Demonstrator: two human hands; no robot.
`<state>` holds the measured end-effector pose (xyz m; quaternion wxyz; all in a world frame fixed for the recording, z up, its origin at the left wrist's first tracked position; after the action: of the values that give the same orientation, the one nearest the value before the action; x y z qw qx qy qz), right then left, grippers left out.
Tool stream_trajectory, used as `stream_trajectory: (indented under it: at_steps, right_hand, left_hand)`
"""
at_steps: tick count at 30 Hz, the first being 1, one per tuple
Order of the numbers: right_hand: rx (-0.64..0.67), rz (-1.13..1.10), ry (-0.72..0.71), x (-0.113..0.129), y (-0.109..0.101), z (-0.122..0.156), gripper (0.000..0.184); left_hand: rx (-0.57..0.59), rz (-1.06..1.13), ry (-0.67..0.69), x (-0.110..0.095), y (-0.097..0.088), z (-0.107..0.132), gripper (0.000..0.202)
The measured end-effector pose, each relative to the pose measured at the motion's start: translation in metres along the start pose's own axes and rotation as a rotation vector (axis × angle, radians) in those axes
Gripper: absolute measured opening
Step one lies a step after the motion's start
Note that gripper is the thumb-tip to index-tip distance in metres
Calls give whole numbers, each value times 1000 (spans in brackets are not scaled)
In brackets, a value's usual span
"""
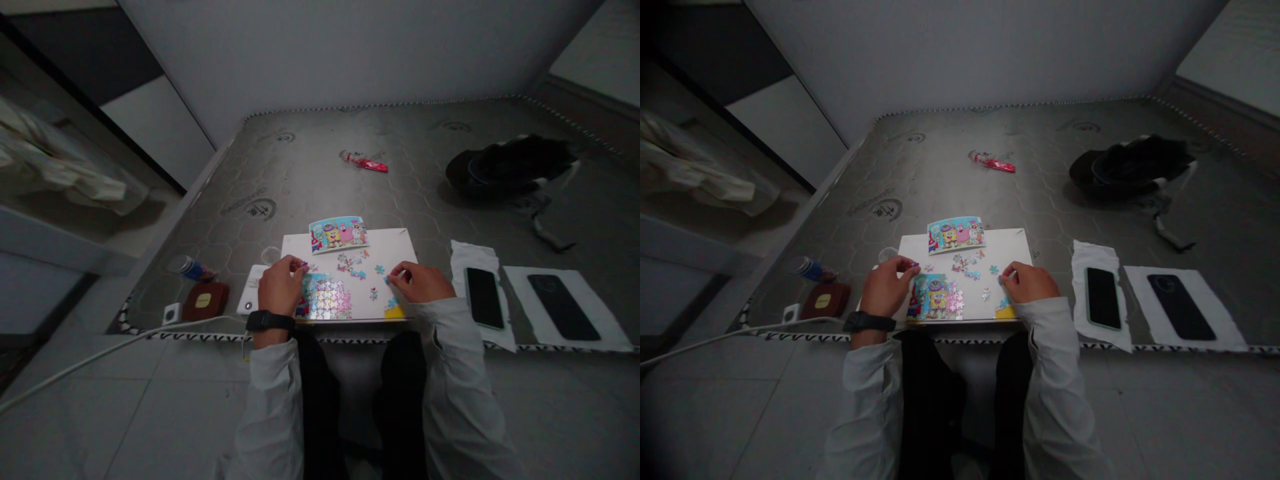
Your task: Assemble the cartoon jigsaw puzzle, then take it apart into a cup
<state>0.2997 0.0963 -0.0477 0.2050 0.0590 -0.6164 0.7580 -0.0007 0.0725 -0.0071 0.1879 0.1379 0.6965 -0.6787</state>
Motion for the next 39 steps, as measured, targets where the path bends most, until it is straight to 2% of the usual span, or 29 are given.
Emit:
stream_trajectory:
  at_steps: [2, 6, 8, 10, 17, 21, 31, 36, 39]
  right_hand:
    - [27, 9, -2, 1, 3, -1, 15]
    - [19, 7, 2, -4, 3, -2, 18]
    - [-10, -3, 12, -7, 0, -2, 19]
    - [-8, -4, 26, -9, 0, -2, 18]
    - [46, -13, -14, 14, 8, 2, 17]
    - [23, -19, -60, 27, 6, 7, 17]
    - [-100, -54, 3, -3, -6, 0, 15]
    - [-88, -41, 66, -9, -6, -2, 16]
    - [-82, -29, 55, -7, -6, -3, 16]
  left_hand:
    - [20, 84, 98, -23, 7, 0, 14]
    - [180, 160, 223, -64, 35, 6, 15]
    - [274, 143, 258, -77, 49, 10, 15]
    - [332, 101, 260, -81, 60, 12, 17]
    - [397, -1, 237, -78, 72, 13, 22]
    - [393, -16, 233, -81, 73, 14, 23]
    - [252, -3, 116, -64, 57, 8, 21]
    - [205, -11, 70, -49, 45, 5, 21]
    - [176, -27, 38, -34, 38, 3, 22]
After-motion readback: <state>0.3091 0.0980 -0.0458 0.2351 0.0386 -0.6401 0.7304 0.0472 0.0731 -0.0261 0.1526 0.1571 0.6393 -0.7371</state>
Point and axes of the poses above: each hand's wrist, its own z-axis away from the middle knuckle, its own y-axis out of the palm, x = y × z, the point moved 7 cm from there along -z, towards the middle knuckle, and after that the axes turned 15 degrees about y, right-handed, at the moved point
